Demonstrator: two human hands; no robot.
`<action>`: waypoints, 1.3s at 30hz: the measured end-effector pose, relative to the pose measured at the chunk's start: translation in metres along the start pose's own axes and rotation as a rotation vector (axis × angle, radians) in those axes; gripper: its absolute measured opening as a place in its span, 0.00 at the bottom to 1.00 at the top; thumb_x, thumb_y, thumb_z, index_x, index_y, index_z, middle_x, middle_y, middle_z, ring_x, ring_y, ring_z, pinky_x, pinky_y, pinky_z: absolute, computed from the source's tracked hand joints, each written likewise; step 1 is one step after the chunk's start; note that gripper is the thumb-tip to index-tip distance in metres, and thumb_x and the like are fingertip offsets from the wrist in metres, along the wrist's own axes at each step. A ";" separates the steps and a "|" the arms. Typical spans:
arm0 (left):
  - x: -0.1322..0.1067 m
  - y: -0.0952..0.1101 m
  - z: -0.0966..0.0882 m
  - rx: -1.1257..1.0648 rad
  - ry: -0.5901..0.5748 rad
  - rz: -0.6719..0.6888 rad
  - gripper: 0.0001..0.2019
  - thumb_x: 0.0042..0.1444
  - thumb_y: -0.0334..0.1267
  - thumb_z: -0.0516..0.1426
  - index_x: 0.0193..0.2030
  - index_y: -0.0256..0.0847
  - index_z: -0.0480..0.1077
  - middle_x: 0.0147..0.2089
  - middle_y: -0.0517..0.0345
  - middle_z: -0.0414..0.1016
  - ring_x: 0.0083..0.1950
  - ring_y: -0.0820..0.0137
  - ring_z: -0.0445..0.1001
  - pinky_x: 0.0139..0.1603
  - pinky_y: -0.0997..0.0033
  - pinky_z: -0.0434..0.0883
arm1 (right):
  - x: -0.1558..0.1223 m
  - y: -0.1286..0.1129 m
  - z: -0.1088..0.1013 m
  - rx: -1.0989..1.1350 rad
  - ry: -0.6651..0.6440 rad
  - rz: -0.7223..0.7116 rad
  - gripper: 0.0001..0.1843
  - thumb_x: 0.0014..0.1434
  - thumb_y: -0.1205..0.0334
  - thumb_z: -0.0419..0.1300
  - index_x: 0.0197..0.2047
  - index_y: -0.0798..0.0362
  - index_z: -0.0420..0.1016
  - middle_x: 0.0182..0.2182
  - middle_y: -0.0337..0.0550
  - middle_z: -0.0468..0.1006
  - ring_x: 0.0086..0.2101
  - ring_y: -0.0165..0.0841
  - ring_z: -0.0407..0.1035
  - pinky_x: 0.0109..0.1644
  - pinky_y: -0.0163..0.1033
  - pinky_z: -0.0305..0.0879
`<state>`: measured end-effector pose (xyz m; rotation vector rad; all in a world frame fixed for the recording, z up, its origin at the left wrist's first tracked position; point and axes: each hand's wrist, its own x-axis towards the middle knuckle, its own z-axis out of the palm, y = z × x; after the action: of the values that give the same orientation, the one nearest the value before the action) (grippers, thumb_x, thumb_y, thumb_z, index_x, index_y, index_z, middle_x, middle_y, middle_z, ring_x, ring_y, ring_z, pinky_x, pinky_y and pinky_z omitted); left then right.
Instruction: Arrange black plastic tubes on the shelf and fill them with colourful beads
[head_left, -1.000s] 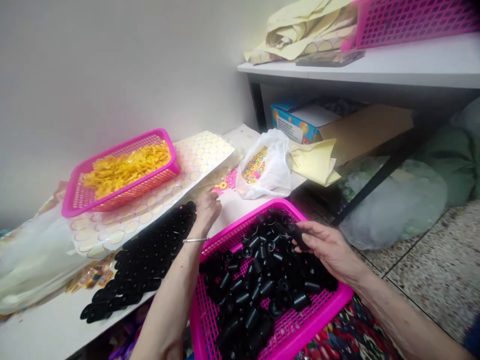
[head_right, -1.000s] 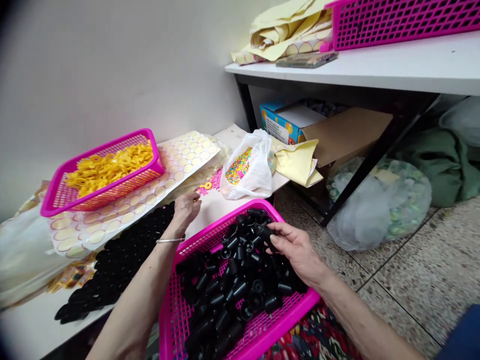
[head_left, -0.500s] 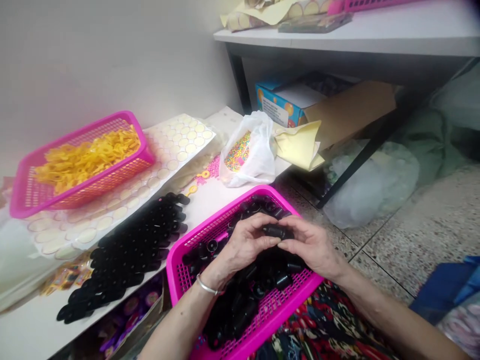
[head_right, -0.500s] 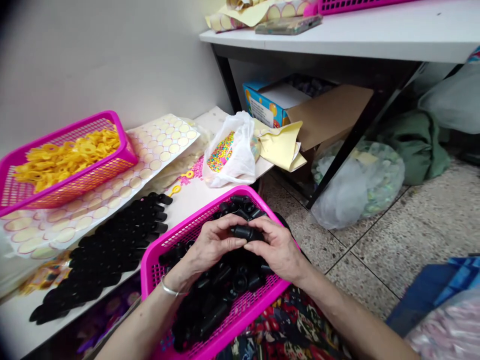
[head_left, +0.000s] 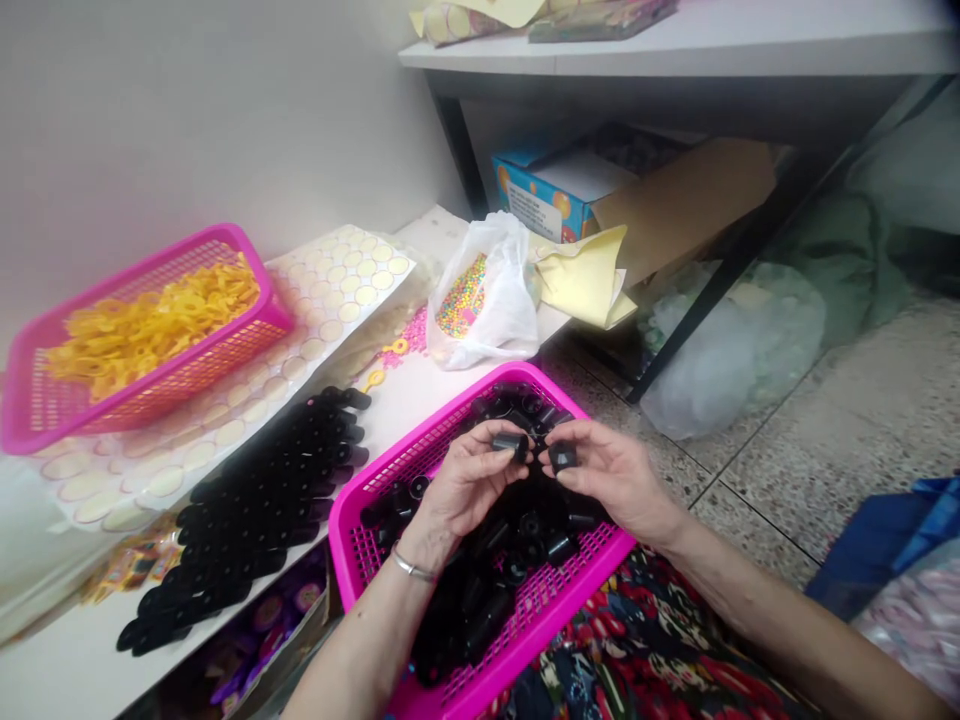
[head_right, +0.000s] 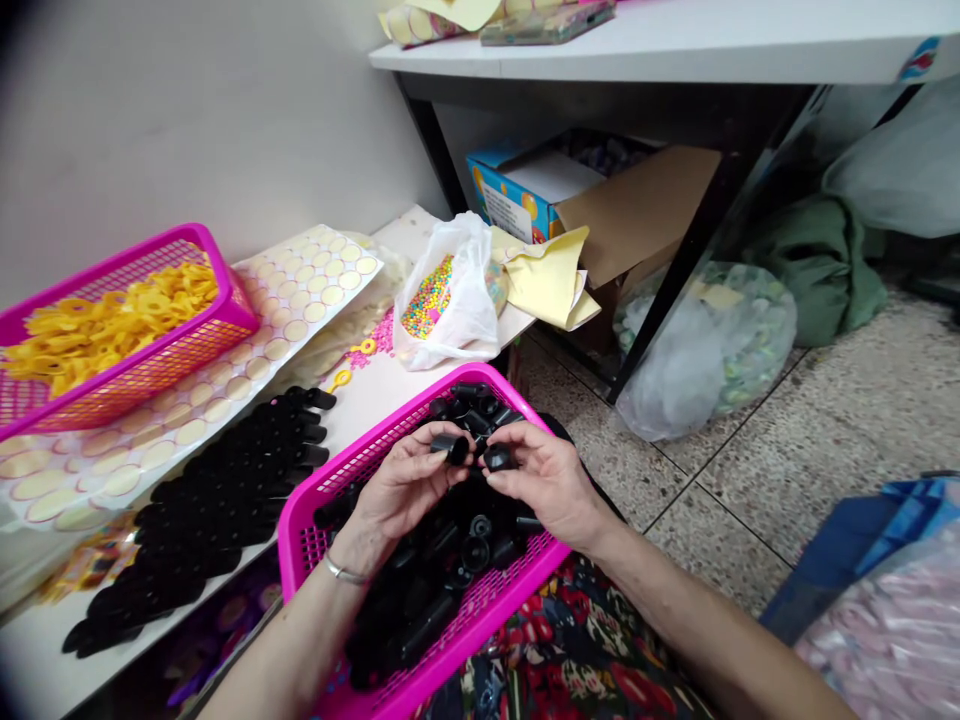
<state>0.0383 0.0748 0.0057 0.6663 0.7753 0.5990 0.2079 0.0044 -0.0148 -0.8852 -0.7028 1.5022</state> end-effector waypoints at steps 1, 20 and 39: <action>0.000 0.000 -0.001 -0.014 0.005 -0.021 0.14 0.42 0.30 0.65 0.38 0.36 0.72 0.36 0.55 0.75 0.36 0.72 0.74 0.38 0.74 0.71 | -0.001 -0.001 0.000 0.076 0.011 0.062 0.17 0.48 0.67 0.66 0.42 0.50 0.72 0.36 0.39 0.74 0.38 0.32 0.72 0.46 0.40 0.69; 0.046 0.006 -0.014 1.087 0.272 0.476 0.08 0.39 0.23 0.56 0.27 0.38 0.70 0.30 0.60 0.68 0.34 0.71 0.66 0.38 0.70 0.64 | -0.029 -0.009 -0.040 -0.018 0.287 0.133 0.19 0.44 0.64 0.70 0.41 0.51 0.75 0.32 0.42 0.79 0.33 0.32 0.73 0.35 0.34 0.69; 0.052 0.025 0.012 1.630 -0.078 0.150 0.06 0.34 0.32 0.63 0.24 0.40 0.75 0.23 0.61 0.71 0.27 0.67 0.68 0.31 0.71 0.64 | -0.033 -0.015 -0.058 -0.170 0.392 -0.028 0.18 0.44 0.63 0.70 0.40 0.50 0.76 0.34 0.39 0.77 0.33 0.29 0.70 0.37 0.34 0.68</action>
<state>0.0717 0.1234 0.0084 2.2249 1.0578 -0.0735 0.2651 -0.0298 -0.0286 -1.2515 -0.5541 1.2062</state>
